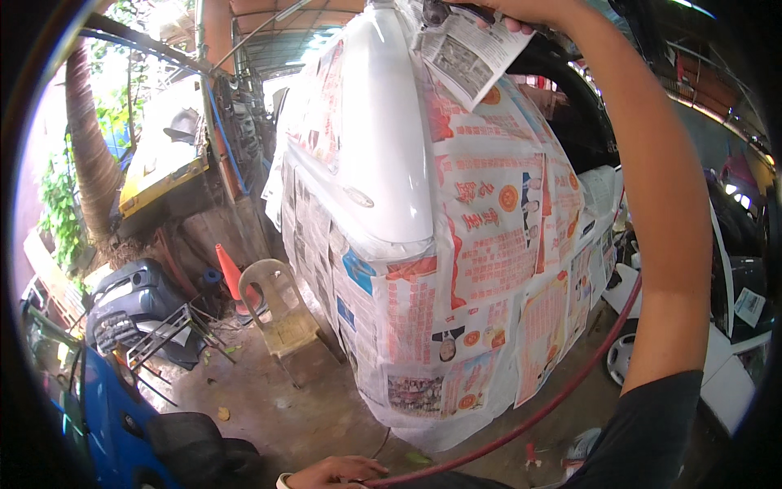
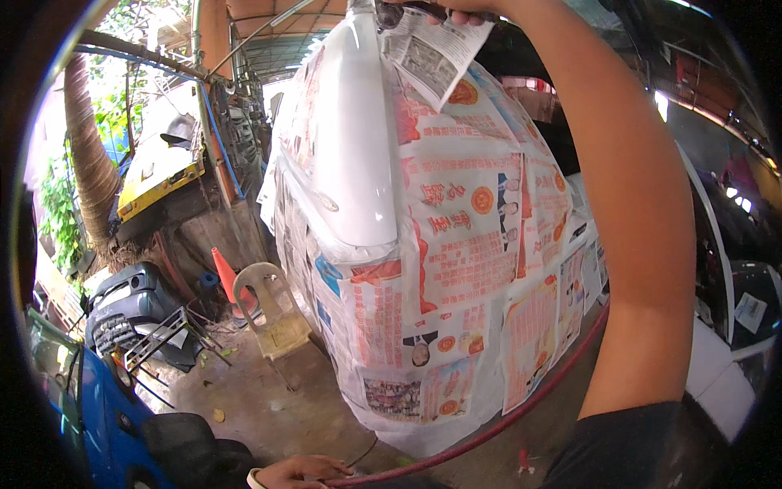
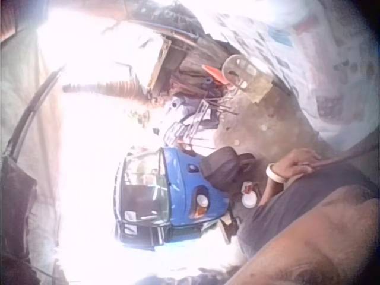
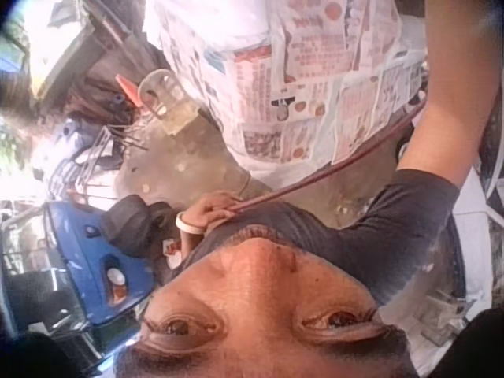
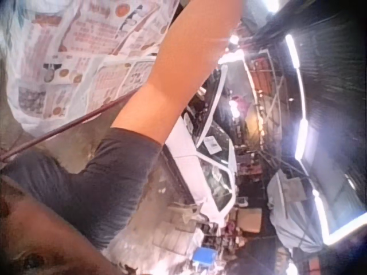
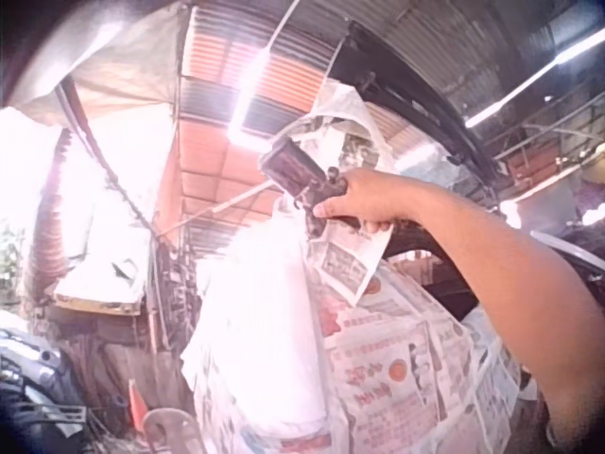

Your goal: The person spray paints the white body panel of a vehicle using a spray gun, covering the surface in broad strokes while the surrounding areas are masked with newspaper.

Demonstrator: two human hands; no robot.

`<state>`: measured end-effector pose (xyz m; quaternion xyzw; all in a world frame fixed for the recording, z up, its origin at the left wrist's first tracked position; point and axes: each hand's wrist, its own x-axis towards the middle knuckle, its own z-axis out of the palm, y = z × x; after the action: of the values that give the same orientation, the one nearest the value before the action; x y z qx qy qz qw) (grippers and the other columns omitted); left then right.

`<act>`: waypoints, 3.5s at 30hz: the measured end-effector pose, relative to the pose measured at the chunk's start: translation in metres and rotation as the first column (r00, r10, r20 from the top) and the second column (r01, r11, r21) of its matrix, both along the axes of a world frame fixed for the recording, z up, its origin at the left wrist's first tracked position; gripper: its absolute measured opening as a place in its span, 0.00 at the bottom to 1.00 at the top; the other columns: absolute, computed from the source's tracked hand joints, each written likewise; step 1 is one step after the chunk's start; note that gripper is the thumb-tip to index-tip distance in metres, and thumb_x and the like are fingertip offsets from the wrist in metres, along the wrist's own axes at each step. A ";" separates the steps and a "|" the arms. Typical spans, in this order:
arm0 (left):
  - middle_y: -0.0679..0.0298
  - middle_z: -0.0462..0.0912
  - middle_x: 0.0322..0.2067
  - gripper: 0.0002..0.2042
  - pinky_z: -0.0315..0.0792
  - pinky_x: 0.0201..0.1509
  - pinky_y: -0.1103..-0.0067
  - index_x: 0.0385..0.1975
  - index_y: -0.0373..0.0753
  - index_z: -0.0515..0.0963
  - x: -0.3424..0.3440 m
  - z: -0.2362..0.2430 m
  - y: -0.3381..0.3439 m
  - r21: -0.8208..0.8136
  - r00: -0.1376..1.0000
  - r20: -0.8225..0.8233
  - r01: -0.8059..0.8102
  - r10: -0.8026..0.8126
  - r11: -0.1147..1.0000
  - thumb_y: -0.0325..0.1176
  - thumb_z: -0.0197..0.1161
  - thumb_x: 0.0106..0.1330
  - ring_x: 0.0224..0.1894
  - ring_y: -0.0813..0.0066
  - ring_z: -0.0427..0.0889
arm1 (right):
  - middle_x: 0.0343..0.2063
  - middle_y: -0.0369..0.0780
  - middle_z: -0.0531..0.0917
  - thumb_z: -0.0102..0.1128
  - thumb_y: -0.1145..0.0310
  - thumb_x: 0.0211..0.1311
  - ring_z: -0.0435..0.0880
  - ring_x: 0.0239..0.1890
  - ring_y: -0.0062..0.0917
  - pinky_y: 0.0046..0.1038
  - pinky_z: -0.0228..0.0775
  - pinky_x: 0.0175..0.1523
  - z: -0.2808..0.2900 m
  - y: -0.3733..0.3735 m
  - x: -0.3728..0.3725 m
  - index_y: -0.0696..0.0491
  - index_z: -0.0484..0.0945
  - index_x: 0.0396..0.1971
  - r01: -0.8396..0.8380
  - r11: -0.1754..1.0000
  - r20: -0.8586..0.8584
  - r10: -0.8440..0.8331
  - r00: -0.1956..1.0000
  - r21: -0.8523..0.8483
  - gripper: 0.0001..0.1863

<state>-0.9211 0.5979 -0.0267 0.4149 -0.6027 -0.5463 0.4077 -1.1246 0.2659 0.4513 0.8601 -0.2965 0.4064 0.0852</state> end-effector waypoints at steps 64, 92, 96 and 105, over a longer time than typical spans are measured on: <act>0.57 0.71 0.66 0.43 0.60 0.75 0.65 0.71 0.36 0.61 0.197 -0.214 0.046 0.351 0.816 -0.571 0.146 0.088 0.925 0.53 0.73 0.64 0.71 0.63 0.67 | 0.47 0.45 0.86 0.63 0.63 0.73 0.88 0.38 0.24 0.29 0.79 0.45 -0.602 0.277 0.191 0.46 0.65 0.74 -0.442 -0.125 0.459 0.287 0.841 0.888 0.32; 0.61 0.81 0.56 0.28 0.71 0.64 0.73 0.63 0.33 0.71 0.374 -0.230 -0.042 0.390 0.990 -0.027 0.136 -0.136 0.911 0.42 0.71 0.68 0.59 0.69 0.77 | 0.48 0.40 0.85 0.64 0.60 0.72 0.82 0.53 0.23 0.30 0.73 0.59 -0.657 0.203 0.389 0.55 0.69 0.68 -0.611 -0.103 0.609 0.308 0.731 0.785 0.29; 0.61 0.81 0.56 0.26 0.71 0.64 0.73 0.61 0.35 0.73 0.367 -0.211 -0.102 0.423 0.933 0.003 0.326 -0.361 0.846 0.41 0.70 0.69 0.58 0.70 0.78 | 0.44 0.36 0.85 0.66 0.60 0.71 0.83 0.47 0.20 0.26 0.76 0.52 -0.651 0.167 0.391 0.54 0.73 0.64 -0.728 -0.046 0.725 0.152 0.672 0.684 0.27; 0.58 0.81 0.55 0.20 0.70 0.66 0.72 0.58 0.34 0.77 0.374 -0.240 -0.183 0.277 0.732 0.058 0.642 -0.679 0.715 0.42 0.63 0.74 0.60 0.69 0.77 | 0.52 0.40 0.80 0.61 0.61 0.73 0.72 0.26 0.12 0.20 0.71 0.32 -0.567 0.141 0.395 0.49 0.66 0.69 -0.768 0.161 0.771 0.053 0.634 0.620 0.29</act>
<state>-0.5467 0.4147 -0.2664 0.2586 -0.6707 -0.6900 0.0842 -0.7294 0.4070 -0.1162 0.6090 -0.2137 0.4035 -0.6485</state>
